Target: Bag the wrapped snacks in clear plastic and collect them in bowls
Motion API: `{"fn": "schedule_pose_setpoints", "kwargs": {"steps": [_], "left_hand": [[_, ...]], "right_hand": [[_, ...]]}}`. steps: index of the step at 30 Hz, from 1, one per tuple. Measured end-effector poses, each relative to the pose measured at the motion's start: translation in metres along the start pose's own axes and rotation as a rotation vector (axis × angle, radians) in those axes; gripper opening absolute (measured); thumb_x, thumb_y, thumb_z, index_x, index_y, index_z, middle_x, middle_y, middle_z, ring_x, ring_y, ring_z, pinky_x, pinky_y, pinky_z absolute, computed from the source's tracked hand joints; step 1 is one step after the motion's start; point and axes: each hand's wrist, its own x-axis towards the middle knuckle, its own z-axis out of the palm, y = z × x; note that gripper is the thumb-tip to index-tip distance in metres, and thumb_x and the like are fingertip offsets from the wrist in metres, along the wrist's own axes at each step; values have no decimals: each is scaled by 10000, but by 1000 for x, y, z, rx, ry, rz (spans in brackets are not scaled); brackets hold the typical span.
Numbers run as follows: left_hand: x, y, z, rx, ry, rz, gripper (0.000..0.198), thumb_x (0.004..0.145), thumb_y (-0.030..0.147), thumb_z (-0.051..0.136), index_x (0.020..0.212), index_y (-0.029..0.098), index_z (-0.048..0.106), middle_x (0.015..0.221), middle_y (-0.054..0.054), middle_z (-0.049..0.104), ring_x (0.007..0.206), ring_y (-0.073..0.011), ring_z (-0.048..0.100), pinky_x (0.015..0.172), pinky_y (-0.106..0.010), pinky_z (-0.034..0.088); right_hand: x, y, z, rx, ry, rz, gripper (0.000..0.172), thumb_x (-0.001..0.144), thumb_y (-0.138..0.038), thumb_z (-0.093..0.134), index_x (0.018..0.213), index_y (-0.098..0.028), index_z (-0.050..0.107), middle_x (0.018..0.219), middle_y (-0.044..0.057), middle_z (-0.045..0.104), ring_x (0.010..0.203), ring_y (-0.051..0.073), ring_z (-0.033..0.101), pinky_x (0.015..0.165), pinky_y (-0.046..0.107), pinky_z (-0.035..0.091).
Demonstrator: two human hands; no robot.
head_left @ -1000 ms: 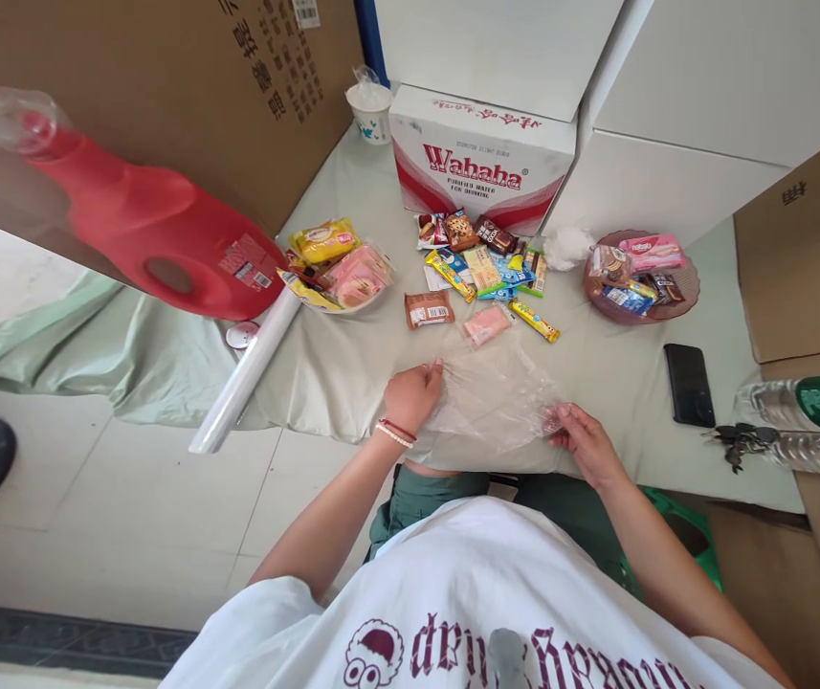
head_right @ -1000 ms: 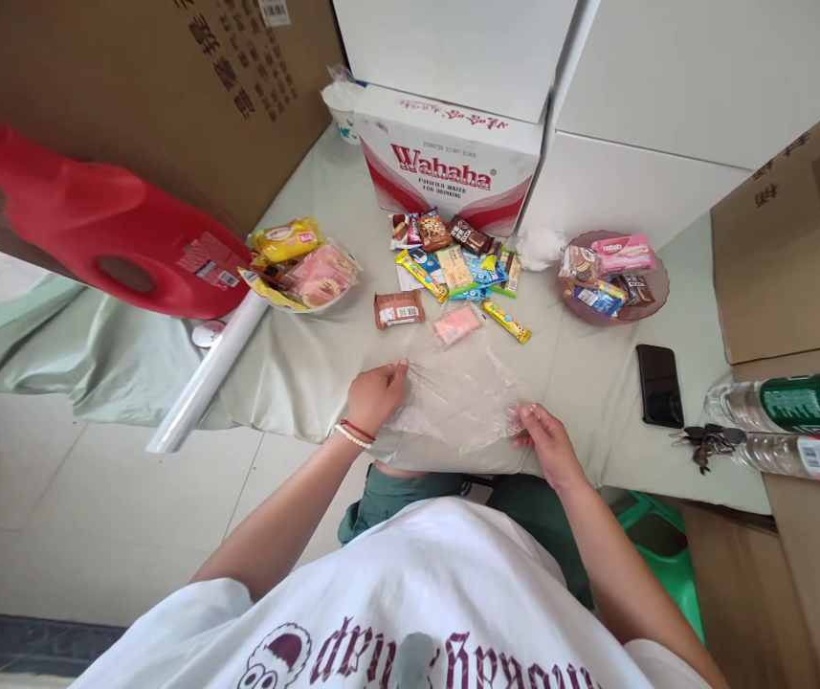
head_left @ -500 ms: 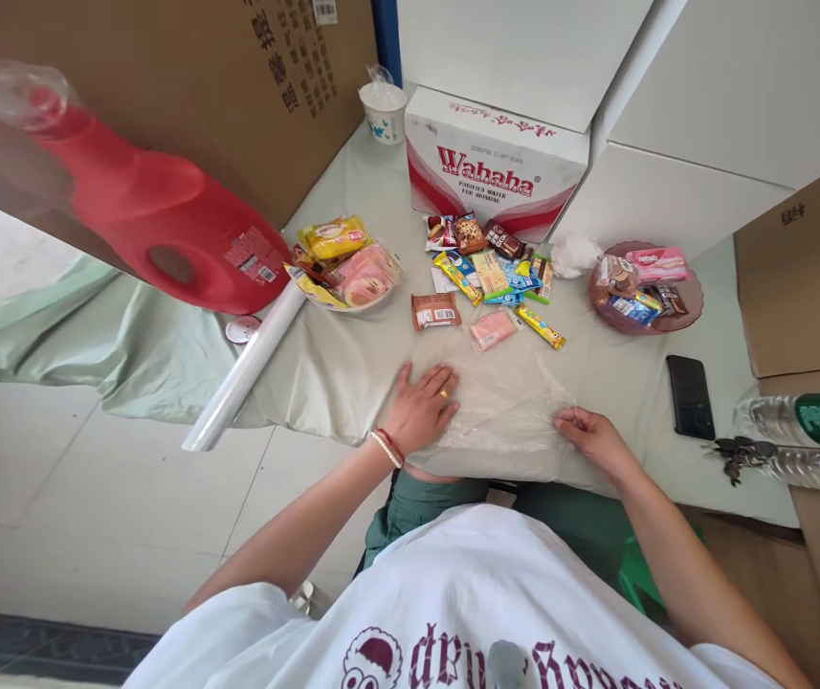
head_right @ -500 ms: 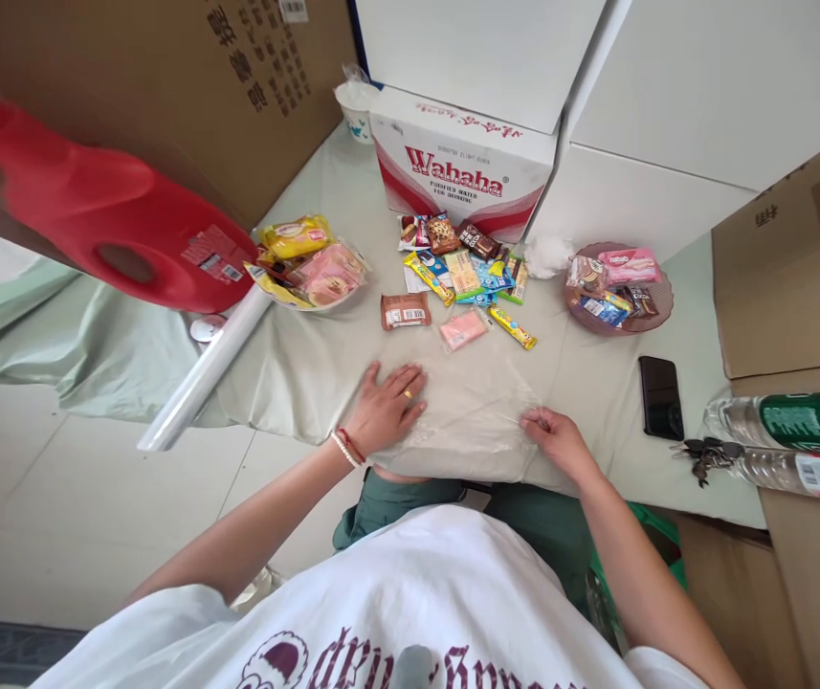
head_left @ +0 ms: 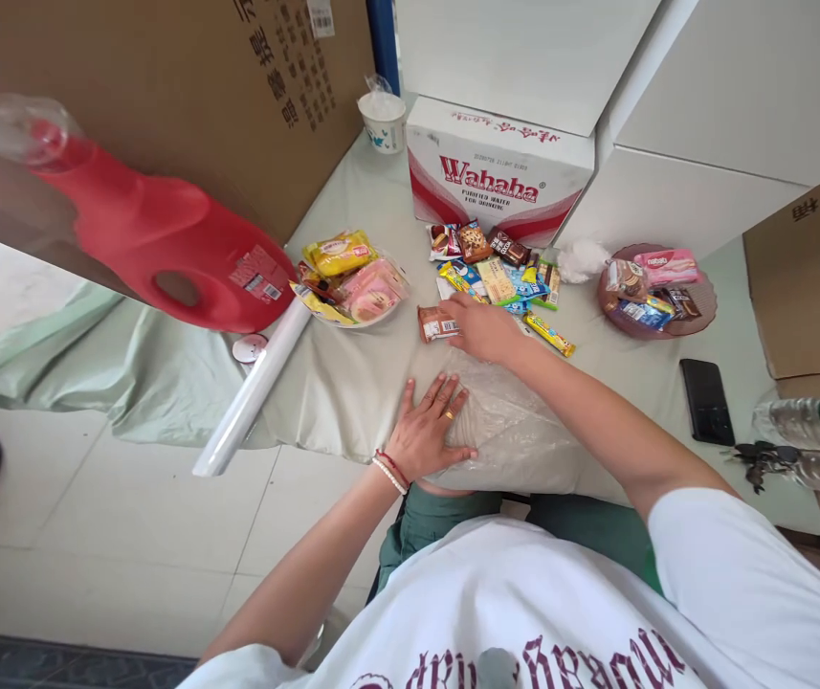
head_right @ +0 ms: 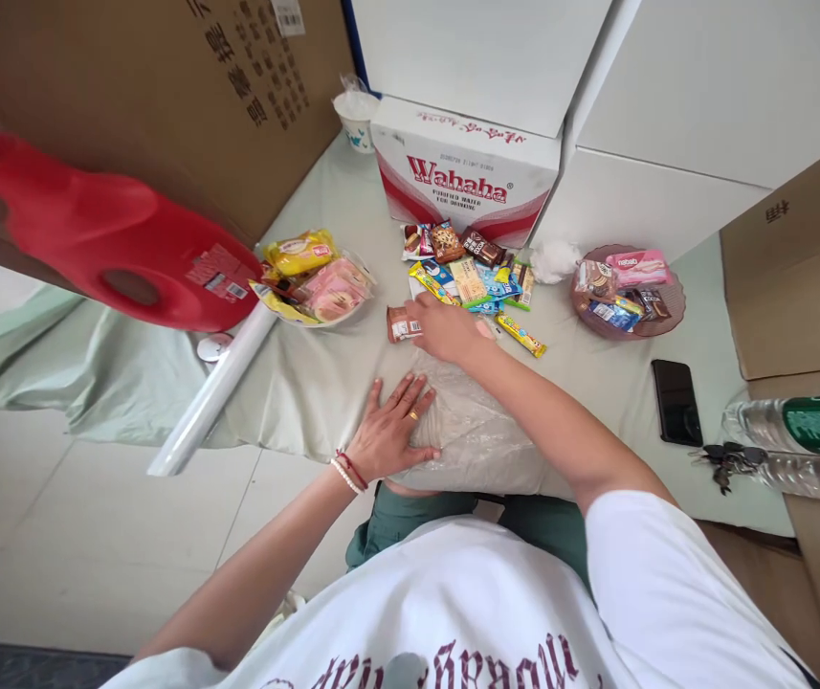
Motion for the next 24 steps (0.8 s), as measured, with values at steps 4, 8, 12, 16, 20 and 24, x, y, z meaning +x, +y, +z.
{"fn": "schedule_pose_setpoints", "kwargs": {"steps": [4,8,12,16,20,24], "left_hand": [[-1,-2,1,15,18,16,986,873,857,496,1625,225,406,1726,-163,309,1603,-392,279,1286,-711,-2],[-1,-2,1,-9,23,28,996,867,863,498,1629,229,400,1731,-165,293,1606,-401,264,1279,-720,-23],[-1,-1,0,-47,17,23,1026,849,868,524,1642,233,377,1735,-171,282,1607,-423,249,1270,-733,-41],[0,0,-1,-52,16,26,1020,851,854,544,1642,234,375,1738,-174,270,1610,-426,238,1263,-739,-52],[1,-2,0,-49,27,38,990,868,797,585,1645,226,365,1731,-188,286,1596,-428,277,1265,-740,-24],[-9,-10,1,-82,41,19,831,954,640,566,1637,207,371,1723,-198,302,1576,-391,345,1282,-706,56]], "right_hand": [[43,-27,7,-108,-167,-17,523,934,-311,658,1427,-159,572,1394,163,637,1124,325,680,865,379,531],[17,-14,-13,-42,-35,25,370,955,-286,601,1312,-196,630,1287,131,688,1101,308,674,890,384,509],[-50,4,-52,65,157,54,493,909,-277,636,1392,-189,593,1297,109,689,1156,295,640,913,361,475],[-113,4,-56,95,32,87,480,890,-289,670,1360,-203,625,1205,87,724,1057,268,670,809,318,462],[-135,-10,-8,-16,-165,150,450,933,-294,646,1377,-223,623,1235,109,714,1015,282,706,767,329,493],[-144,-14,36,17,-217,75,583,937,-226,651,1506,-215,522,1561,163,515,1252,322,644,895,390,561]]}}
